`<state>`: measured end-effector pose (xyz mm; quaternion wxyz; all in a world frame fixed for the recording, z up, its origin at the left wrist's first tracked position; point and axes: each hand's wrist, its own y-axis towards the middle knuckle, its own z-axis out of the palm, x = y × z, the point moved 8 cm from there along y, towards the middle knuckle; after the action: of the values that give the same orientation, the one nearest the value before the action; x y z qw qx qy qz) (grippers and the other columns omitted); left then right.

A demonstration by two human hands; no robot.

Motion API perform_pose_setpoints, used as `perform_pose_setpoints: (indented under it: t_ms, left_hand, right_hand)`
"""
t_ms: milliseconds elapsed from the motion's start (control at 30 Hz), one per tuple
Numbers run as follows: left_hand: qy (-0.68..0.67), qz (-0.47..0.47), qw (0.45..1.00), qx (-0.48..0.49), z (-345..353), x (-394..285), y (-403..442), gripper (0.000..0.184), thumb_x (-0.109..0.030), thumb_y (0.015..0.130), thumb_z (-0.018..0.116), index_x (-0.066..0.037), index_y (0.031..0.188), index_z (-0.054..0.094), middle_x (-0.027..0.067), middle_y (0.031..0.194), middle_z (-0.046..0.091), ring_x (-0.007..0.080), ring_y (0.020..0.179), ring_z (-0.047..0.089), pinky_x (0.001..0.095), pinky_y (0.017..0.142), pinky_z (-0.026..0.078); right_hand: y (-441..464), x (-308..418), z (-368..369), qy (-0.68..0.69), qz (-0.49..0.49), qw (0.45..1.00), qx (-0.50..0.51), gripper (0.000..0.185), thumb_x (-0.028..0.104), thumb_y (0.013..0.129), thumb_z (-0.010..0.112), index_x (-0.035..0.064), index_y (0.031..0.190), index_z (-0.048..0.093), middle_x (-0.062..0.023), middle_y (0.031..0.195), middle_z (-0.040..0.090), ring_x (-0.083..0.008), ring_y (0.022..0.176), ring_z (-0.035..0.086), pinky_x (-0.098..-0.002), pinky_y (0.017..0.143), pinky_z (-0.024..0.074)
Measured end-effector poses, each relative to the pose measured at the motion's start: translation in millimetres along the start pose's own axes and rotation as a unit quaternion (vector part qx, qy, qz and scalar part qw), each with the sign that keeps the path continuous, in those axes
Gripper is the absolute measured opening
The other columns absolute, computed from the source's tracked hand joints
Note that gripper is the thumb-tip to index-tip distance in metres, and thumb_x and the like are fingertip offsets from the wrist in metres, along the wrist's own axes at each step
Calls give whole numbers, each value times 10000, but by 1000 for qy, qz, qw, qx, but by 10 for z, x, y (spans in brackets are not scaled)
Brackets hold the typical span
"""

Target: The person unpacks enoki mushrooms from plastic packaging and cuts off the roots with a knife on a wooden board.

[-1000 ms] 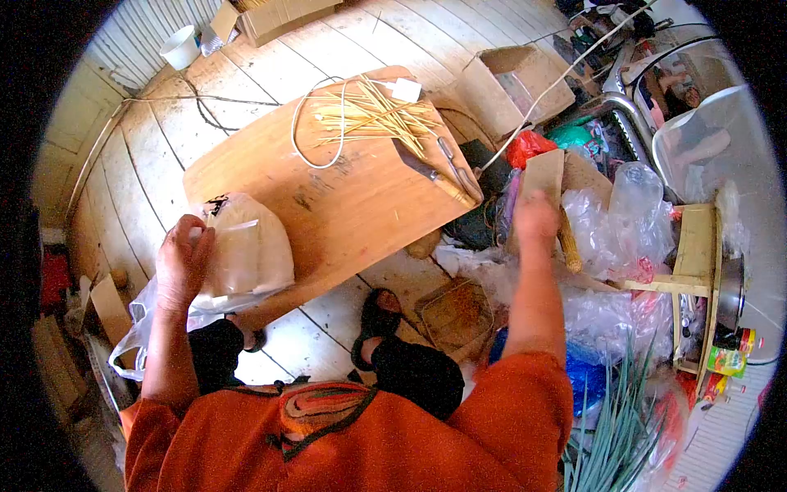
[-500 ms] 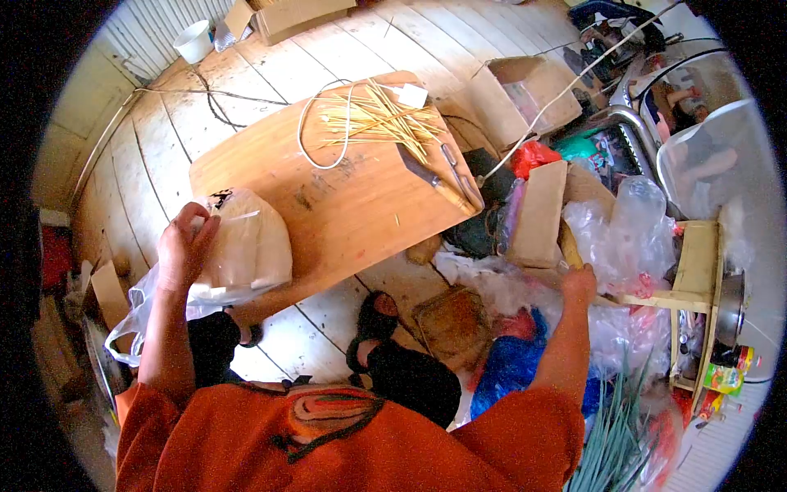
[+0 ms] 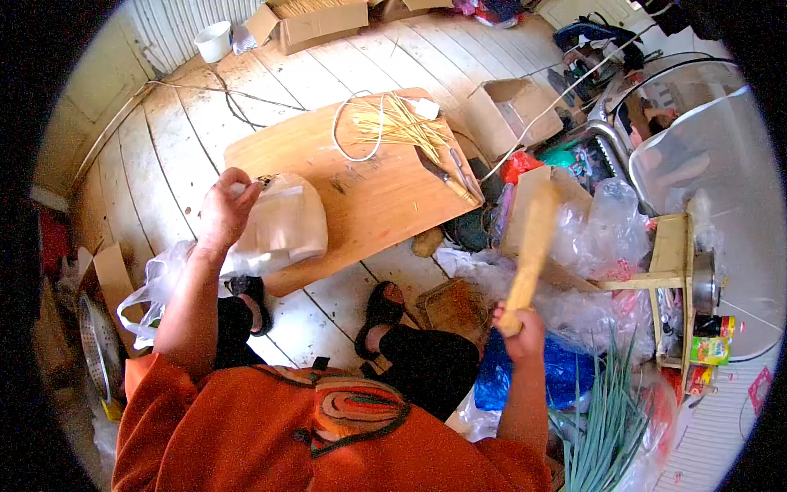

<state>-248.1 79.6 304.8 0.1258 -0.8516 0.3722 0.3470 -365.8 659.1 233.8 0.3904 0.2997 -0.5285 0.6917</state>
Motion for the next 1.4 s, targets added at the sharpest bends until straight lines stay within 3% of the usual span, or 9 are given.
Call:
perform_pose_setpoints:
  t_ms: [233,267,333,433,633,767,1000,1233,1400]
  left_hand:
    - [-193,-51,979,-34,-314,140,-139,229,-247,836,691,-47,829,580,127,671,615,208,638,593,336,660,489]
    - [-232,-41,970,-64,-316,261,-125,202,-226,861,694,-91,798,557,-43,590,481,50,541,384,248,484,335]
    - [-302,-62,948,-84,-365,418,-196,193,-218,863,695,-98,798,558,-57,601,476,38,550,376,234,484,323]
    - [-397,-108,905,-105,-477,630,-277,181,-192,861,697,-105,783,560,-71,611,475,25,557,370,216,490,314]
    - [-500,-129,842,-158,-819,912,-395,200,-170,850,711,-112,732,560,-80,610,488,19,537,371,200,487,293]
    - [-550,-130,799,-207,-1046,987,-409,205,-181,843,714,-118,733,552,-71,624,480,30,573,387,196,520,312]
    - [-458,-179,833,-254,-1213,996,-377,184,-216,813,728,-129,793,567,-77,676,480,47,621,397,214,569,328]
    - [-577,-113,762,-271,-1227,1099,-267,198,-215,825,711,-129,757,546,-74,662,460,51,602,357,222,565,308]
    - [-568,-124,768,-268,-1238,1074,-301,170,-145,846,695,-105,791,539,-62,673,487,38,590,400,199,535,318]
  right_hand:
    - [184,-320,1055,-389,25,921,-16,373,97,803,551,90,1174,513,-69,785,598,-157,542,570,-296,471,491]
    - [241,-480,1088,-427,33,904,-11,368,109,804,565,95,1169,520,-62,782,599,-154,527,565,-295,459,478]
    - [285,-746,1184,-538,-31,842,-20,382,145,794,601,85,1165,534,-60,782,609,-156,493,559,-305,431,449]
    - [-86,-854,1524,-675,-150,721,54,533,225,766,649,42,1250,526,-110,969,679,-255,898,654,-394,813,504]
    - [-375,-932,1328,-586,-64,797,132,646,201,762,669,80,1363,464,-134,1066,661,-192,989,624,-322,894,468]
    - [-21,-547,1426,-494,-78,866,-18,453,176,767,646,53,1197,573,-43,727,622,-142,529,568,-283,511,474]
    - [362,-582,1849,-667,-100,738,35,473,243,738,641,105,1189,600,-163,867,687,-273,756,667,-391,694,514]
    - [-118,-656,1868,-583,-135,792,120,593,269,739,649,117,1302,538,-177,1078,664,-281,980,645,-355,857,491]
    - [-274,-1008,2531,-647,-155,725,180,618,316,743,664,140,1318,522,-166,1062,670,-286,946,655,-368,824,505]
